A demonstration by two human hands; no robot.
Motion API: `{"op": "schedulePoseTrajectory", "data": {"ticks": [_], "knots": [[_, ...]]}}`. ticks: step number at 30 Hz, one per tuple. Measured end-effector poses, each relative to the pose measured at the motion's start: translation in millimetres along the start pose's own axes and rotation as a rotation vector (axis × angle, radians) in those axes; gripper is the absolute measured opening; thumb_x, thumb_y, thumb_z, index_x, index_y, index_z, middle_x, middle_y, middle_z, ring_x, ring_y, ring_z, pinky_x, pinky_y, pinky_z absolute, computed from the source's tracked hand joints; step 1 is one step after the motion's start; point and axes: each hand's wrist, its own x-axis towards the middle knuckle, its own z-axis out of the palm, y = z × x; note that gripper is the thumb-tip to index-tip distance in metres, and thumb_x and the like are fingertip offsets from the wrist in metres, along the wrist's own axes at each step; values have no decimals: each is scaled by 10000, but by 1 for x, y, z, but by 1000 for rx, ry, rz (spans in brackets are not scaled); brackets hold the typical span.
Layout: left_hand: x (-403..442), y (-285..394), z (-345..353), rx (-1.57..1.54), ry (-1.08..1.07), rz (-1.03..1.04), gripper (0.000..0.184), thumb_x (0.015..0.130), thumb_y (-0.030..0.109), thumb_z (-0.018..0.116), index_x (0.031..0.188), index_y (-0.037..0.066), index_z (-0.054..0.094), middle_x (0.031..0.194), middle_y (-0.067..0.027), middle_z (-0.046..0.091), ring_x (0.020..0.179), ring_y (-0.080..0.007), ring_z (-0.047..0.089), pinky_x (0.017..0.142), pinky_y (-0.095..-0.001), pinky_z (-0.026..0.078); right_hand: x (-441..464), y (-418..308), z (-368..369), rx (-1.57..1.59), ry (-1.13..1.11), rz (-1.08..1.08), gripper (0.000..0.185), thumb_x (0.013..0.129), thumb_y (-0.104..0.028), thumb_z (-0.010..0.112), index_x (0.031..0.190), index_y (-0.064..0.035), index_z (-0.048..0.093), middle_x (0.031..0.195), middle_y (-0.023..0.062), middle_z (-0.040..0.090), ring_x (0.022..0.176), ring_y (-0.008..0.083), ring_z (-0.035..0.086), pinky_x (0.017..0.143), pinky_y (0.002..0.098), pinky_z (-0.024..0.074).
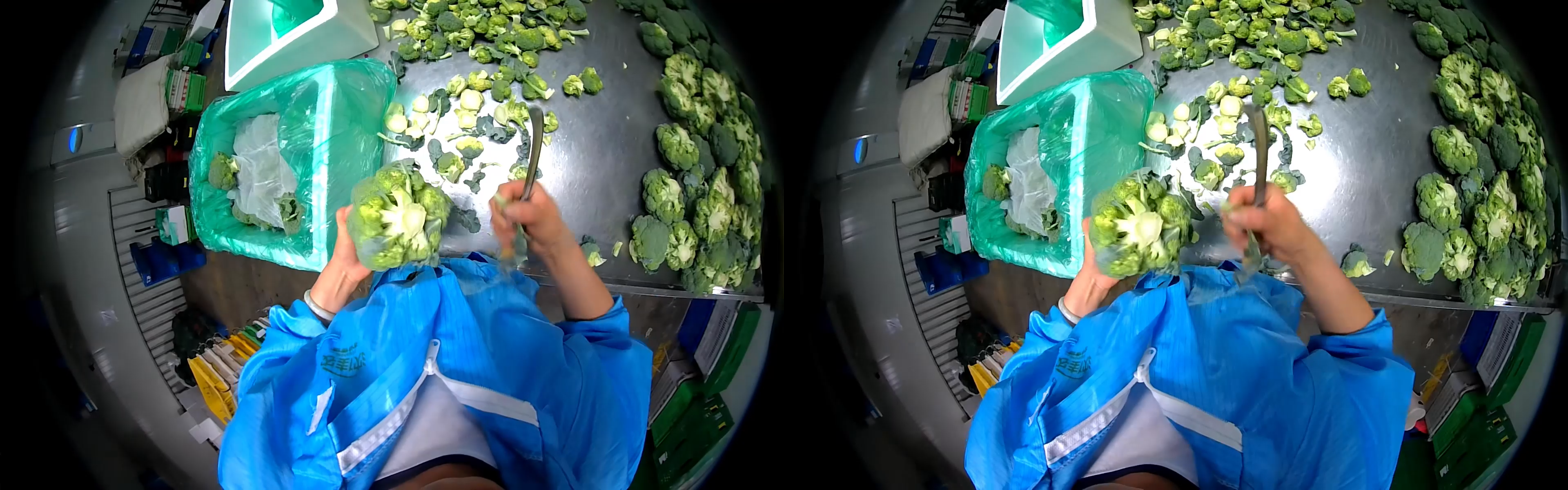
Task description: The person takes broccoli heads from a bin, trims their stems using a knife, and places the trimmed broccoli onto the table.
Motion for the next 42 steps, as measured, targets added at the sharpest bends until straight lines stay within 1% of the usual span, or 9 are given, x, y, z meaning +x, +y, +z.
{"op": "schedulePoseTrajectory", "data": {"ticks": [1, 4, 20, 26, 28, 32, 36, 38, 42], "knots": [[-2, 5, 0, 70, 32, 41, 757, 871, 568, 528, 1420, 54, 438, 1390, -140, 521, 1233, -297, 549, 1058, -478, 445, -2, -21, -6, -345, 213, 205, 232, 838, -214, 745, 859, -21, 617, 672, 29, 601, 564, 123, 596, 464, 281, 467], [-12, 13, 2, 226, 100, 151, 745, 864, 566, 539, 1397, 52, 461, 1351, -130, 550, 1211, -287, 560, 1036, -466, 456, -1, -9, -5, -1629, 366, -323, 223, 825, -135, 721, 1033, -97, 652, 881, 34, 661, 686, 199, 654, 548, 303, 513], [-6, 20, 51, 723, -14, 241, 987, 678, 456, 713, 1482, 44, 316, 1422, -141, 457, 1320, -274, 461, 1106, -415, 361, -19, 23, 20, -1957, 191, -271, 263, 792, -66, 608, 1049, -114, 618, 890, 71, 568, 588, 237, 652, 516, 366, 516], [10, 6, 64, 920, 42, 423, 926, 650, 349, 761, 1441, 68, 371, 1374, -137, 478, 1274, -269, 488, 1070, -390, 386, -27, 45, -5, -2213, 603, -161, 216, 796, -67, 607, 1011, -77, 611, 787, 112, 609, 539, 243, 661, 457, 362, 528], [13, 5, 68, 1003, 101, 552, 888, 653, 309, 764, 1422, 71, 389, 1349, -136, 491, 1260, -272, 497, 1057, -385, 399, -37, 34, -48, -2065, 857, 282, 322, 826, -74, 563, 1137, -99, 645, 867, 142, 645, 633, 275, 669, 542, 367, 540], [17, 10, 74, 887, 134, 441, 850, 695, 276, 735, 1438, 73, 376, 1348, -128, 504, 1252, -265, 505, 1042, -384, 415, -40, 28, -28, -1184, 609, -386, 318, 878, -61, 654, 1195, -35, 633, 1061, 135, 689, 845, 235, 686, 665, 317, 518], [39, 10, 90, 886, -83, 207, 846, 730, 310, 692, 1471, 72, 360, 1385, -121, 495, 1269, -252, 500, 1057, -377, 403, -14, -5, 5, -859, 434, -399, 615, 783, -197, 805, 1338, -81, 567, 1233, 29, 601, 844, 71, 520, 648, 231, 426], [48, 7, 90, 884, -219, 113, 838, 733, 331, 682, 1466, 67, 372, 1382, -125, 497, 1274, -252, 498, 1063, -378, 398, -5, -1, -8, -862, 312, -365, 553, 797, -228, 794, 1286, -65, 596, 1194, 82, 644, 1076, 214, 610, 866, 334, 508], [57, 7, 64, 494, -18, -31, 784, 796, 541, 599, 1422, 92, 454, 1353, -107, 552, 1197, -267, 568, 999, -456, 469, -26, -30, -44, -480, 716, -221, 457, 796, -199, 785, 1208, -54, 651, 1080, 89, 684, 887, 188, 650, 717, 281, 519]]}}
